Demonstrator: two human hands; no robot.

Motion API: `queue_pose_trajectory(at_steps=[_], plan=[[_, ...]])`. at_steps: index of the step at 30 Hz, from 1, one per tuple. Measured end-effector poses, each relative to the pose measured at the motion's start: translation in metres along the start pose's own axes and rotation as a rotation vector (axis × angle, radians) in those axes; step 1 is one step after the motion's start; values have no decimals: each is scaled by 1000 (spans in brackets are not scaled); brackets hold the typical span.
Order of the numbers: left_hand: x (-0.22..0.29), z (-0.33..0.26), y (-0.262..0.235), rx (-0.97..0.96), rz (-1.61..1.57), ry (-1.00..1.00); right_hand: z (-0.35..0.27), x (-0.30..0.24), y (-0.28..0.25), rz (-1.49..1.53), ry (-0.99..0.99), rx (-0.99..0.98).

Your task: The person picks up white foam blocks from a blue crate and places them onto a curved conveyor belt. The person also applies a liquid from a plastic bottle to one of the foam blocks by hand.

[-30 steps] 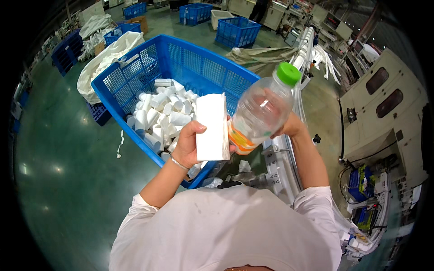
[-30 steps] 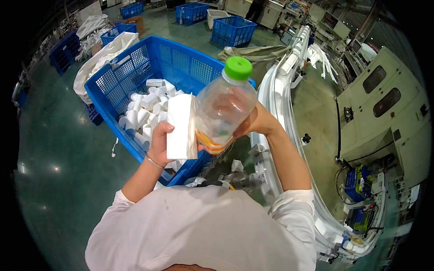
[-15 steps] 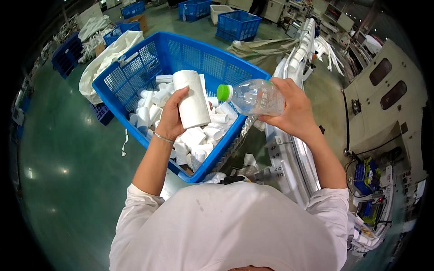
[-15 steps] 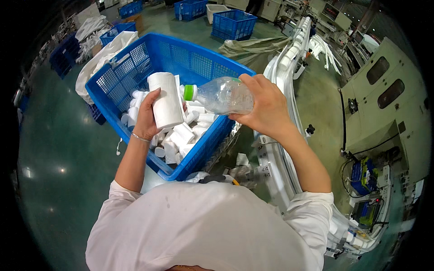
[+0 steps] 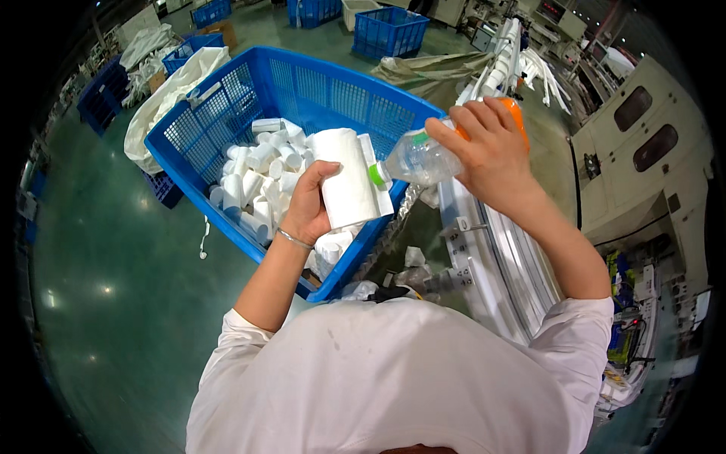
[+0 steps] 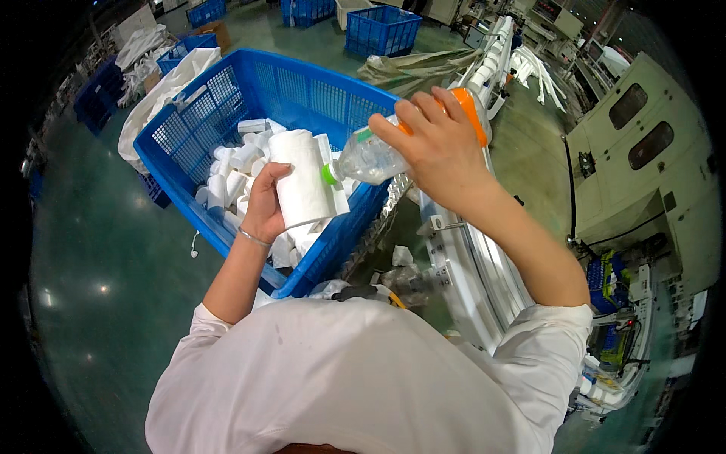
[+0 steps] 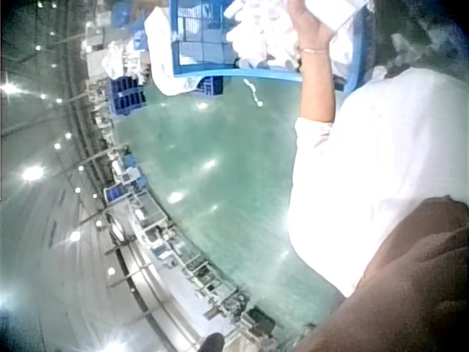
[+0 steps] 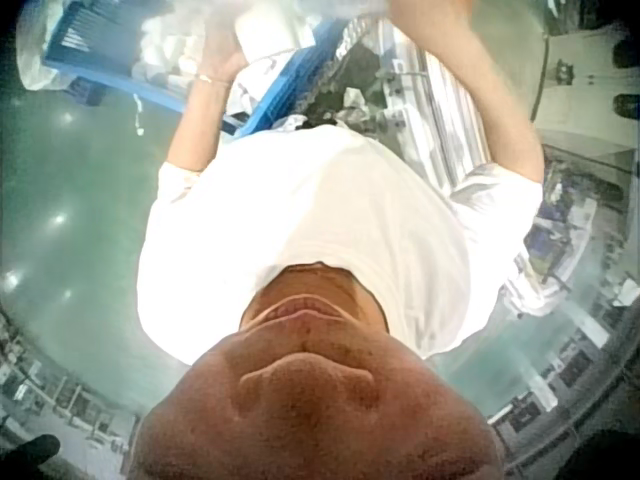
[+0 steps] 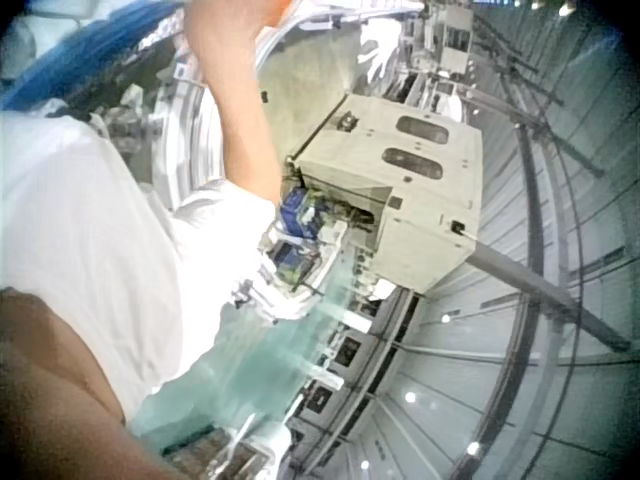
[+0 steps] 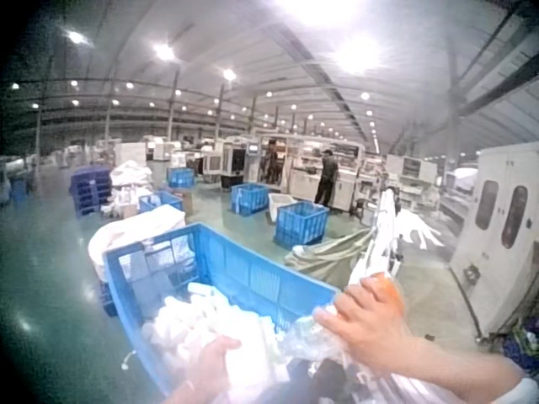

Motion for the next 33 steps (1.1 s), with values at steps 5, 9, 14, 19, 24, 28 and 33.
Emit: queue_pose_trajectory(at_steps=[5, 9, 14, 19, 24, 28, 33], plan=[[-5, -8, 9, -129, -12, -28, 25, 6, 1, -108, -103, 69], [-11, -10, 10, -180, -58, -62, 39, 2, -9, -170, -181, 8], [-13, -18, 10, -184, -49, -66, 42, -8, -21, -93, -270, -52], [-23, -16, 11, -242, -136, -115, 50, 1, -15, -176, -225, -65], [-23, -19, 3, -203, -99, -106, 42, -15, -32, -122, -276, -169], [-26, -19, 5, -207, -142, -113, 41, -14, -32, -121, -262, -164], [-25, -16, 10, -229, -165, -113, 37, -17, -29, -114, -244, -226]])
Point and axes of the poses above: each hand's wrist, its own z-axis towards the middle knuckle, its own y-axis out of the palm, x = y × z, the point moved 6 cm from there along z, towards the middle knuckle, and after that the axes turned 7 degrees about x, right-handed, at the moved point
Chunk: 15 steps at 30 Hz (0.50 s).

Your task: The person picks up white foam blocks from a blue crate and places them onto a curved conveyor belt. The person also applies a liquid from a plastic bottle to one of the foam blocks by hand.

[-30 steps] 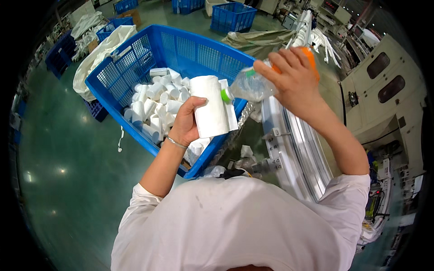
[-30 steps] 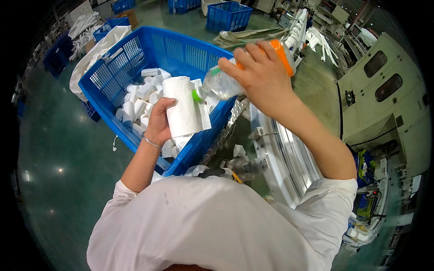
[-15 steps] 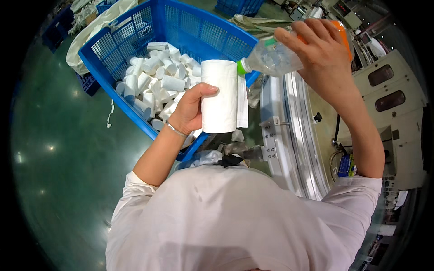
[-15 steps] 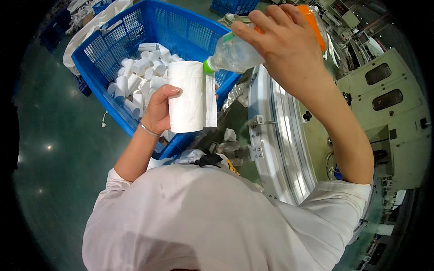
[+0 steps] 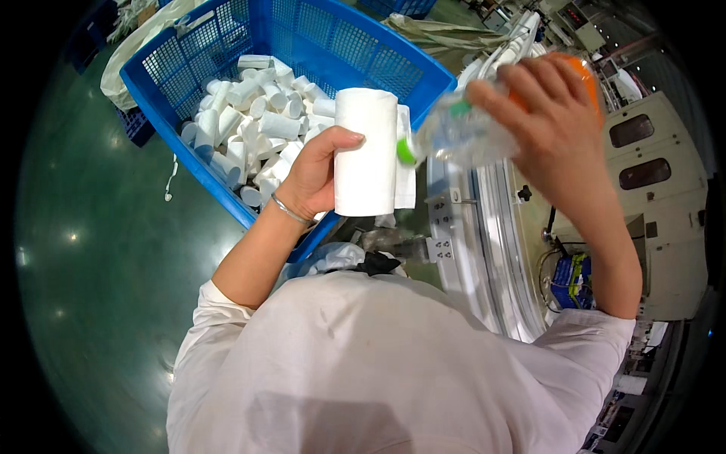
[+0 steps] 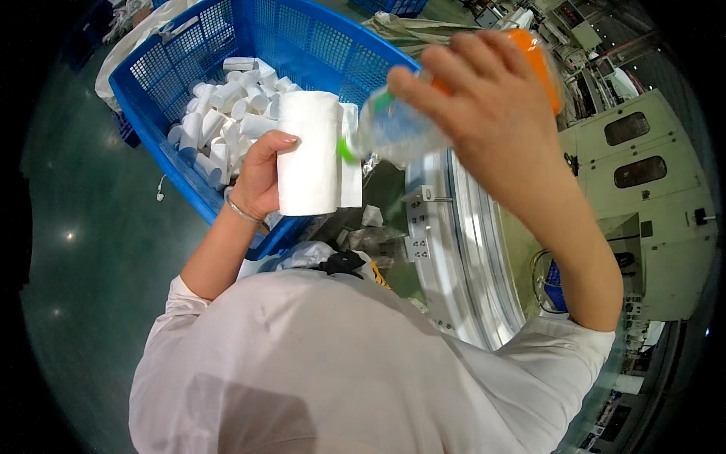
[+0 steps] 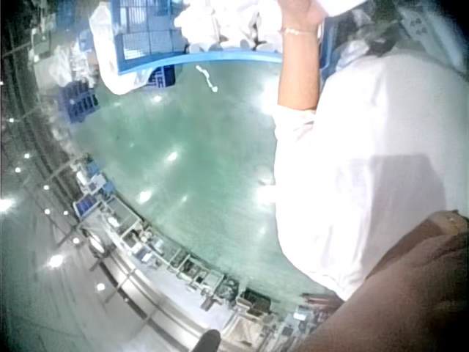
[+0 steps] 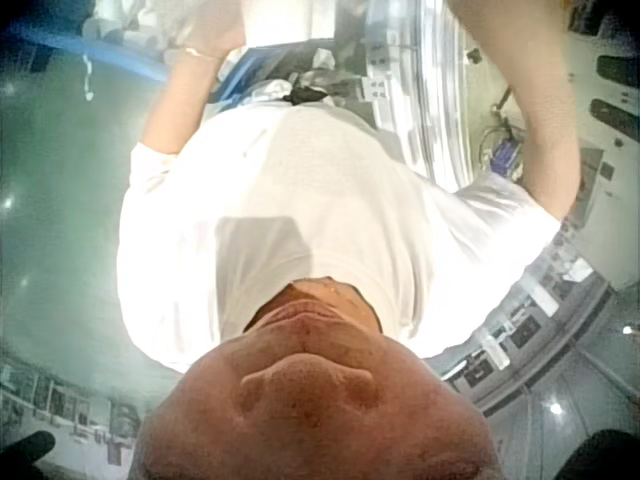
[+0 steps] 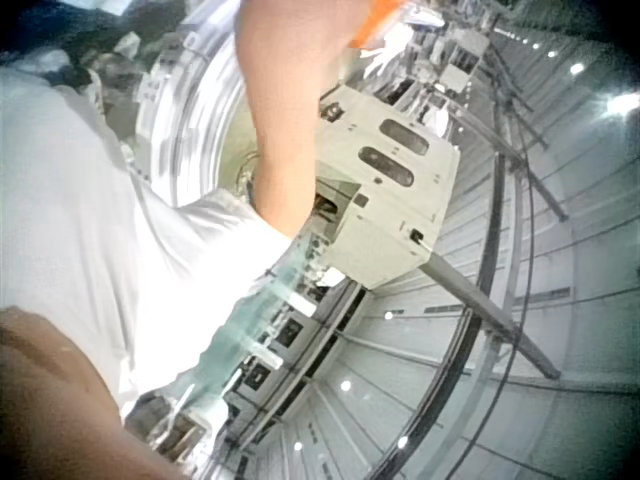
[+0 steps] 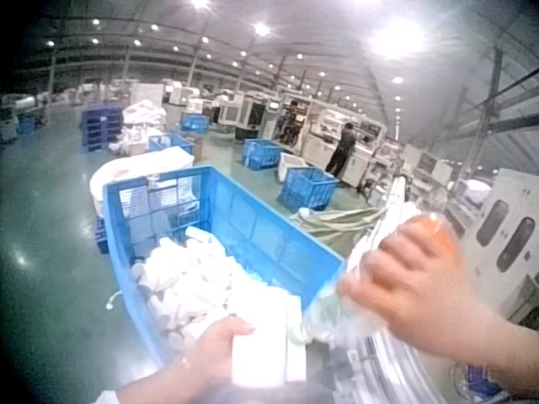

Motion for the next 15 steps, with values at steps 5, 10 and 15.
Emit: queue_pose_trajectory(at_steps=[5, 10, 15], plan=[[5, 4, 3, -3, -26, 32, -6, -9, -6, 25, -27, 12], [7, 7, -3, 16, -48, 47, -10, -15, -2, 72, -10, -10], [14, 6, 0, -28, -70, 76, -12, -11, -7, 53, 31, 4]])
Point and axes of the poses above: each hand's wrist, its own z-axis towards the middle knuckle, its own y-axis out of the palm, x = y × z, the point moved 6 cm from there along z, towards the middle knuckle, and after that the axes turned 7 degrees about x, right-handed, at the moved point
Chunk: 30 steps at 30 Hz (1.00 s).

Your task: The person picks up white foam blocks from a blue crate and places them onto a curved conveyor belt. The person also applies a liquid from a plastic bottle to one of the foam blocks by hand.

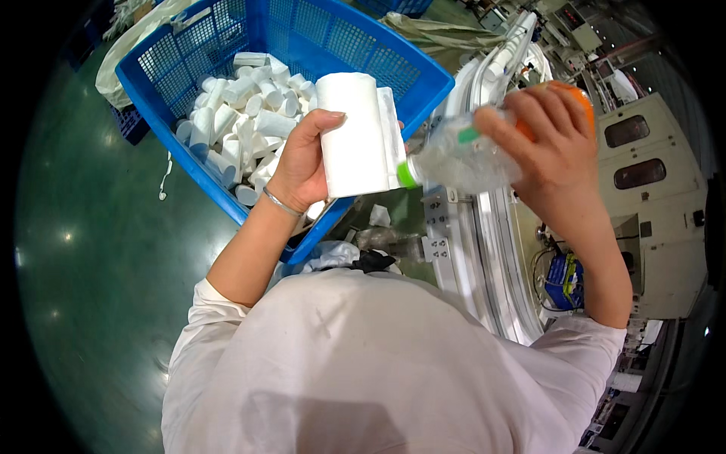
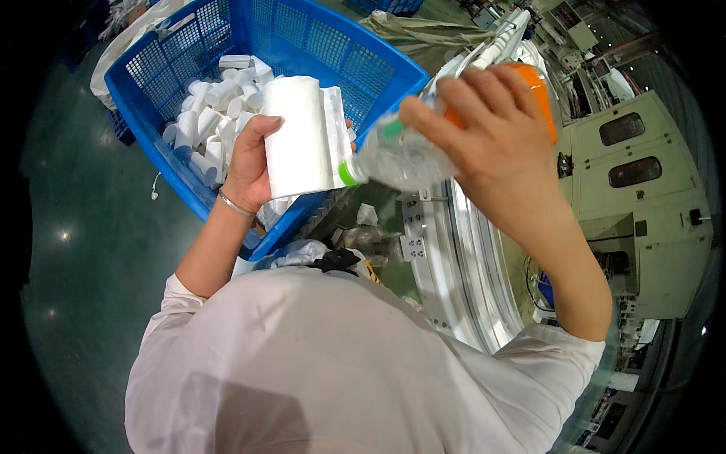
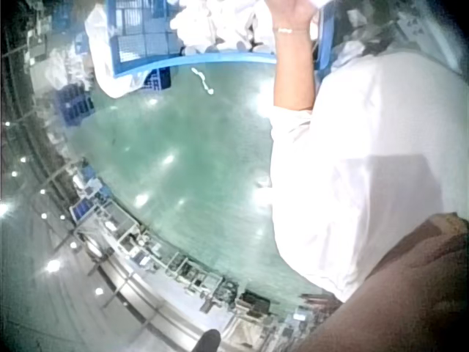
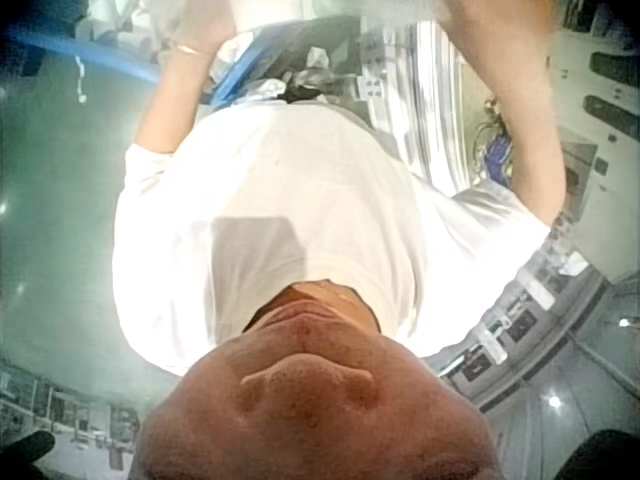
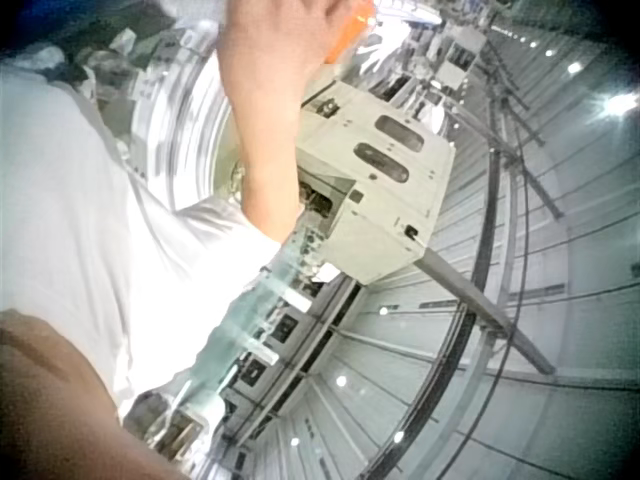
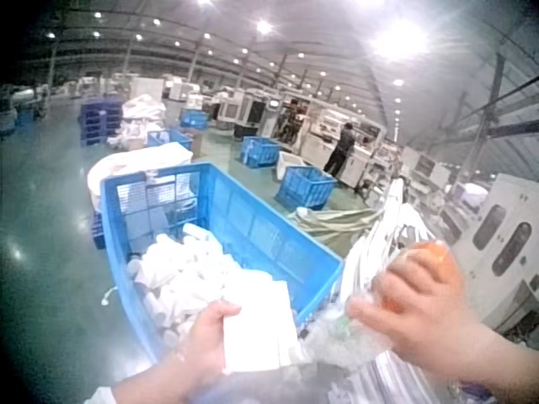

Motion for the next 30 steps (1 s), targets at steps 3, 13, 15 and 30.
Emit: queue_pose_trajectory(at_steps=[3, 13, 15, 30], plan=[[2, 0, 1, -10, 3, 29, -3, 3, 7, -21, 52, 47], [13, 3, -7, 28, -48, 100, -24, 9, 25, 190, 244, -11], [14, 4, -9, 27, -71, 98, -39, 7, 46, 269, 290, -110], [18, 15, -29, 220, 86, 136, -103, 144, 227, 1388, 1571, 438]])
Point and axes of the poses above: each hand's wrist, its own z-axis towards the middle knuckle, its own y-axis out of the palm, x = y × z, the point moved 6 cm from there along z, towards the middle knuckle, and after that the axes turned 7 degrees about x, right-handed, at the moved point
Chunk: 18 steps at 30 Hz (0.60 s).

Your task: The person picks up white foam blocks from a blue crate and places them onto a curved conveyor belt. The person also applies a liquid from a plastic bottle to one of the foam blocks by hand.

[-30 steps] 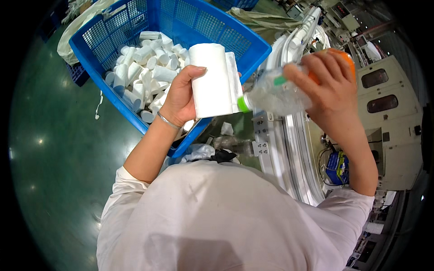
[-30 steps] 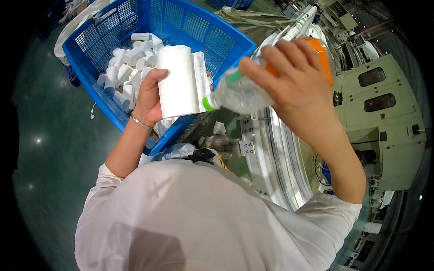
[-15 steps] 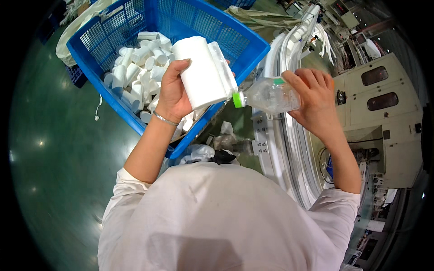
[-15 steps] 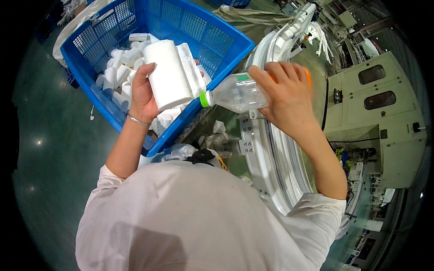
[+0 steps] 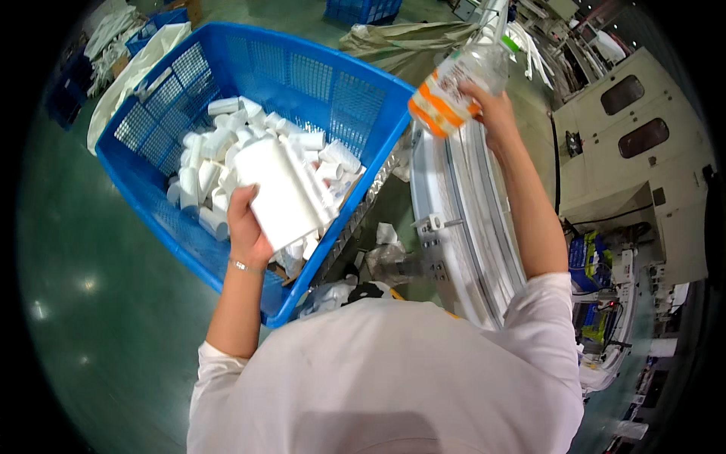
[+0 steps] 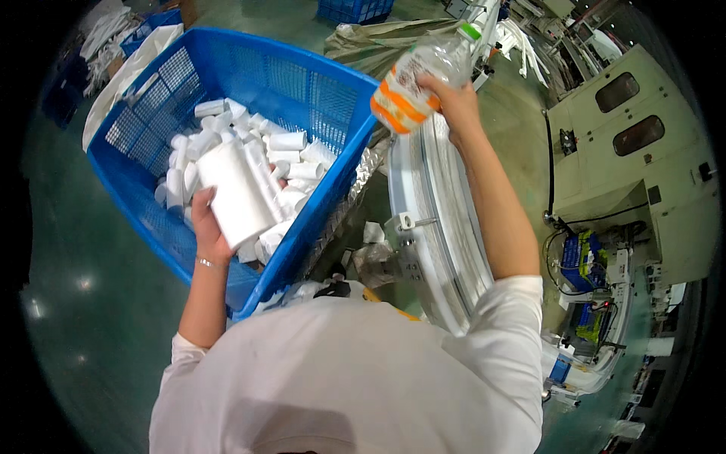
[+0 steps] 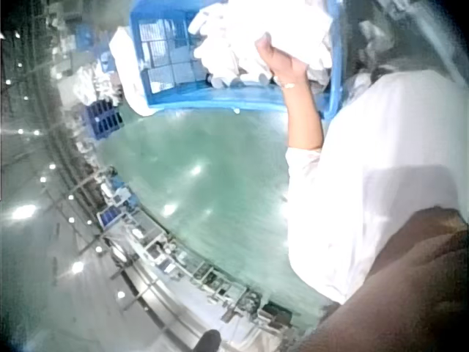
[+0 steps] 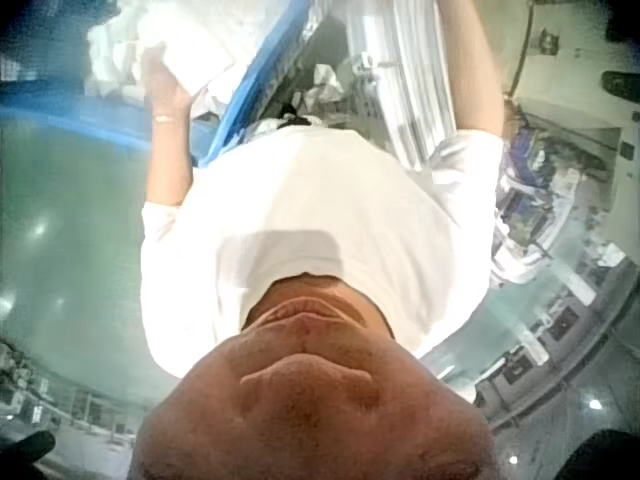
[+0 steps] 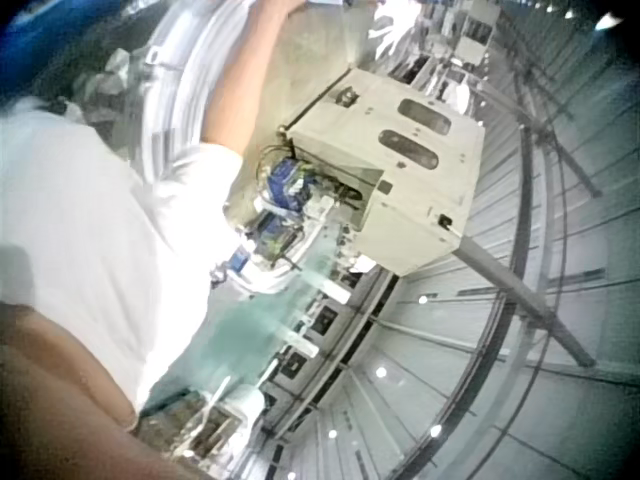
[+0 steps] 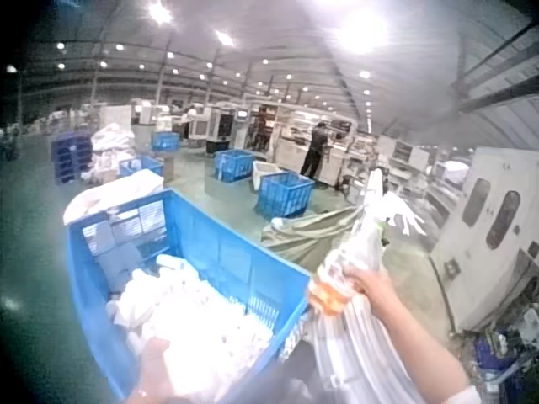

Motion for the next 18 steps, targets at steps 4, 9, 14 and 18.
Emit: queue_pose_trajectory(at_steps=[4, 9, 14, 18], plan=[[2, 4, -8, 57, 86, 48, 87, 6, 19, -155, -367, 120], [4, 5, -34, 241, 180, 91, 197, 120, 53, -408, -230, 256], [18, 2, -54, 317, 239, 165, 221, 206, 105, -737, -25, 4], [24, -1, -61, 397, 228, 253, 215, 275, 150, -843, 84, -302]])
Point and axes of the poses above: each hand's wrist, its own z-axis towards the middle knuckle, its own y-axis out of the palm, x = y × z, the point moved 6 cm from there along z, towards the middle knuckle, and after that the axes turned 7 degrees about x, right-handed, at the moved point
